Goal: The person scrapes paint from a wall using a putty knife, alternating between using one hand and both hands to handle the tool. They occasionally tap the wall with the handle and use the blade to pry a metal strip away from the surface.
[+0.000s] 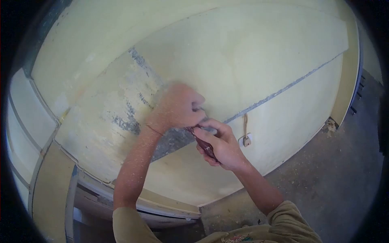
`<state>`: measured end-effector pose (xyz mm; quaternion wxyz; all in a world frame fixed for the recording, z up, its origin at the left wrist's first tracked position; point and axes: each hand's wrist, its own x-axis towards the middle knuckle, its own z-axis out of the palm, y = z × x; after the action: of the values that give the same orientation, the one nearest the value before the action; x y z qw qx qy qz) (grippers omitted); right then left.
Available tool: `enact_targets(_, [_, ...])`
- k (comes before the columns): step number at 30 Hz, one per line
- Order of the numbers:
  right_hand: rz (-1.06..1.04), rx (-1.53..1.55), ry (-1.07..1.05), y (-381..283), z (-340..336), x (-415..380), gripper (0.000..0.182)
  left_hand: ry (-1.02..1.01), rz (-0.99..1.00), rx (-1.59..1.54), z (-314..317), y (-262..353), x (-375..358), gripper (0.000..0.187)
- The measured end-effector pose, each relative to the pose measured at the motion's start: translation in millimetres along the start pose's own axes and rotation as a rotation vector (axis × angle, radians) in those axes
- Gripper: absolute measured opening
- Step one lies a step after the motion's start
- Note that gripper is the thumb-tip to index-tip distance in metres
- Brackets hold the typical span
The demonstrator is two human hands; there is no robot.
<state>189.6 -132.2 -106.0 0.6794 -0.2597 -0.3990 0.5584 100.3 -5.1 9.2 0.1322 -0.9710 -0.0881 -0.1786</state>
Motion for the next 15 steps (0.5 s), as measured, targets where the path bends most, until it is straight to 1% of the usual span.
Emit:
enact_targets(2, [0.061,-0.034,0.065,11.2,-1.4,-14.4,0.017,-0.008,0.03,-0.031,13.9,9.7,-7.9,0.024])
enact_targets(3, [0.06,-0.04,0.075,12.6,1.7,-14.4,0.017,-0.019,0.047,-0.07,19.6,14.9,-12.7,0.024])
enact_targets(4, [0.009,-0.067,0.07,11.5,6.6,-9.5,0.018,-0.014,0.056,-0.076,14.0,6.6,-12.5,0.024])
enact_targets(5, [-0.052,-0.101,0.065,5.0,10.6,-2.5,0.019,0.037,0.026,-0.052,-7.7,-1.1,-1.6,0.024])
enact_targets(6, [-0.051,-0.107,0.076,0.3,15.2,1.1,0.019,0.076,-0.016,-0.038,-17.9,-4.2,1.3,0.024])
enact_targets(7, [-0.051,-0.094,0.078,-6.6,20.4,6.3,0.021,0.082,-0.012,-0.045,-18.1,-4.9,0.9,0.024])
enact_targets(8, [-0.051,-0.09,0.076,-12.7,23.5,8.7,0.023,0.08,0.012,-0.055,-17.0,-6.1,1.6,0.024])
enact_targets(9, [-0.048,-0.1,0.078,-8.7,21.9,1.1,0.023,0.07,0.034,-0.066,-14.1,-6.8,0.2,0.025])
enact_targets(11, [0.027,-0.093,0.139,4.9,19.2,-14.9,0.022,0.054,0.072,-0.064,4.4,4.3,-10.1,0.025])
enact_targets(12, [0.023,-0.1,0.143,5.8,20.6,-13.8,0.022,0.036,0.105,-0.073,10.9,8.7,-14.1,0.026])
enact_targets(13, [0.005,-0.1,0.13,5.2,23.5,-11.1,0.022,0.039,0.11,-0.074,7.0,0.3,-13.3,0.026])
enact_targets(15, [-0.018,-0.111,0.124,-6.3,30.1,0.9,0.022,0.136,0.071,-0.074,-23.2,-11.0,1.3,0.027])
